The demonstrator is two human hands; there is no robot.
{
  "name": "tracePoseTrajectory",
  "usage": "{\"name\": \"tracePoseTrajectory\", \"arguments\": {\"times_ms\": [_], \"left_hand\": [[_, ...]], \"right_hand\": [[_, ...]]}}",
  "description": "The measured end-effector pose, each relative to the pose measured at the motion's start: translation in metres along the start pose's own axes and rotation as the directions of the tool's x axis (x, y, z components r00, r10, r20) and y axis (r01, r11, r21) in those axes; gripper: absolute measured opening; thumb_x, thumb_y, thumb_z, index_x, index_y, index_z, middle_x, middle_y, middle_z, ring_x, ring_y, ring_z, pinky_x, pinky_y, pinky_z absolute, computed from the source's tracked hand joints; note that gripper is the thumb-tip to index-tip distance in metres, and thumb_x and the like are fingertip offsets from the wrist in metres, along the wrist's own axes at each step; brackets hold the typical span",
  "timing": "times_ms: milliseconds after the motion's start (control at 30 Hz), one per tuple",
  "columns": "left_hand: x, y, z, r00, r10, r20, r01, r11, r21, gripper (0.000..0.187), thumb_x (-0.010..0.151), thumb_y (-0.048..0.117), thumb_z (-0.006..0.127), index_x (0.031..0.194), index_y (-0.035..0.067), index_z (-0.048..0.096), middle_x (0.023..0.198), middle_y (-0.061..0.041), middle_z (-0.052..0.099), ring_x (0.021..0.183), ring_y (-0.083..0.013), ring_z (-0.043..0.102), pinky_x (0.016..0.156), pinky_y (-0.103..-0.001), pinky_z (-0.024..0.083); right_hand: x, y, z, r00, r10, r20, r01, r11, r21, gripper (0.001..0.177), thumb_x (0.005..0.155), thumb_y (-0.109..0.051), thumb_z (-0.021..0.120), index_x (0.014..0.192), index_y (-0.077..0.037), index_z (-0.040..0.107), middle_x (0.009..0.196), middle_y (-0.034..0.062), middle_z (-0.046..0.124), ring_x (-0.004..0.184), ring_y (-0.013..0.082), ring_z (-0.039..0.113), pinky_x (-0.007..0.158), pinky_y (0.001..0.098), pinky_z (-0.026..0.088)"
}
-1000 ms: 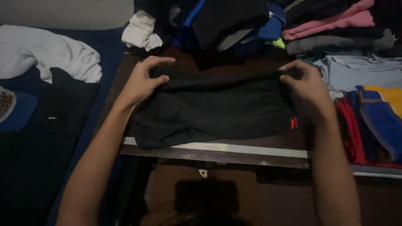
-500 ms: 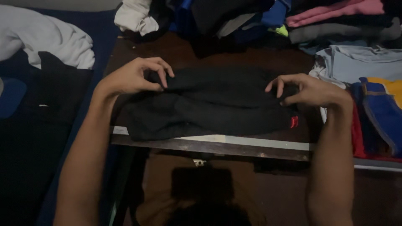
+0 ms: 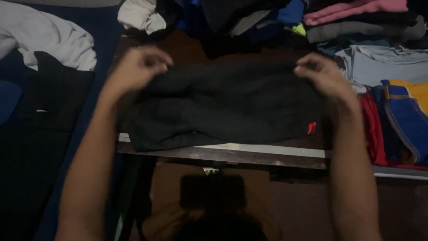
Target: The person folds a red hoodie and a black garment on a table. The person smooths the fabric, folds the sleeves and sides, and then folds the items in half before stacking them.
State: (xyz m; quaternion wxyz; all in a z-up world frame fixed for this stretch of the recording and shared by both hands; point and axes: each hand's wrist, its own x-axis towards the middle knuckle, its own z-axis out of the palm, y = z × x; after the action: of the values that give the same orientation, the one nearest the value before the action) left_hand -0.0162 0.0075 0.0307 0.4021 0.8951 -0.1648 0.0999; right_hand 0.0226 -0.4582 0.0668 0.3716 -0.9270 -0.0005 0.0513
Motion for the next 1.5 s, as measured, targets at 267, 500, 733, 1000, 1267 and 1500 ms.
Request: {"name": "tracePoseTrajectory", "arguments": {"times_ms": [267,500,733,1000,1267,1500], "left_hand": [[-0.007,-0.007,0.021,0.984,0.006,-0.178,0.037,0.971,0.238,0.032,0.109,0.028,0.063,0.103,-0.001,0.074,0.082,-0.021,0.069,0.074,-0.0301,0.066,0.068,-0.043,0.050],[-0.010,0.043,0.011,0.967,-0.236,-0.093,0.246,0.963,0.113,0.042,0.102,0.039,0.072,0.099,-0.002,0.063,0.071,-0.017,0.062,0.067,-0.0262,0.061,0.064,-0.043,0.048],[-0.027,0.109,-0.009,0.954,-0.297,-0.033,0.299,0.953,0.053,0.026,0.089,0.016,0.076,0.112,0.006,0.073,0.076,-0.014,0.070,0.063,-0.0195,0.063,0.058,-0.033,0.046],[-0.056,0.128,-0.002,0.855,0.141,-0.499,-0.160,0.987,0.004,0.017,0.102,0.008,0.073,0.117,0.001,0.072,0.097,-0.008,0.075,0.090,-0.0124,0.073,0.078,-0.027,0.054],[-0.033,0.082,0.004,0.912,-0.129,-0.390,0.030,0.968,-0.250,0.019,0.092,0.002,0.075,0.111,0.001,0.072,0.097,-0.008,0.072,0.092,-0.0139,0.066,0.081,-0.026,0.051],[-0.148,0.170,-0.005,0.976,0.208,-0.059,-0.216,0.937,-0.274,0.021,0.084,0.001,0.073,0.104,0.007,0.078,0.100,-0.006,0.081,0.089,-0.0130,0.080,0.080,-0.027,0.065]], "right_hand": [[-0.002,0.009,0.022,0.996,-0.083,-0.021,0.085,0.990,0.113,0.034,0.094,-0.025,0.071,0.124,-0.008,0.068,0.102,0.0093,0.070,0.088,0.0184,0.066,0.072,0.0303,0.053],[0.020,0.026,0.027,0.947,-0.304,-0.109,0.307,0.952,0.014,0.033,0.096,-0.019,0.073,0.124,-0.003,0.067,0.107,0.0125,0.071,0.096,0.0188,0.067,0.081,0.0315,0.053],[0.022,0.027,0.024,0.988,-0.131,-0.088,0.138,0.987,0.081,0.035,0.096,-0.019,0.074,0.127,-0.005,0.066,0.101,0.0147,0.069,0.087,0.0190,0.063,0.076,0.0325,0.050],[-0.001,0.013,-0.011,0.839,-0.470,-0.276,0.496,0.451,0.742,0.025,0.105,-0.003,0.072,0.127,-0.006,0.063,0.122,0.0080,0.068,0.114,0.0166,0.067,0.105,0.0307,0.055],[-0.013,0.009,-0.008,0.940,-0.340,0.018,0.258,0.747,0.613,0.027,0.094,-0.007,0.072,0.120,-0.007,0.068,0.109,0.0057,0.070,0.099,0.0150,0.068,0.089,0.0336,0.055],[-0.089,0.019,-0.038,0.771,-0.626,-0.116,0.495,0.474,0.728,0.022,0.094,-0.013,0.077,0.112,-0.004,0.068,0.110,0.0111,0.073,0.105,0.0197,0.073,0.112,0.0398,0.059]]}}
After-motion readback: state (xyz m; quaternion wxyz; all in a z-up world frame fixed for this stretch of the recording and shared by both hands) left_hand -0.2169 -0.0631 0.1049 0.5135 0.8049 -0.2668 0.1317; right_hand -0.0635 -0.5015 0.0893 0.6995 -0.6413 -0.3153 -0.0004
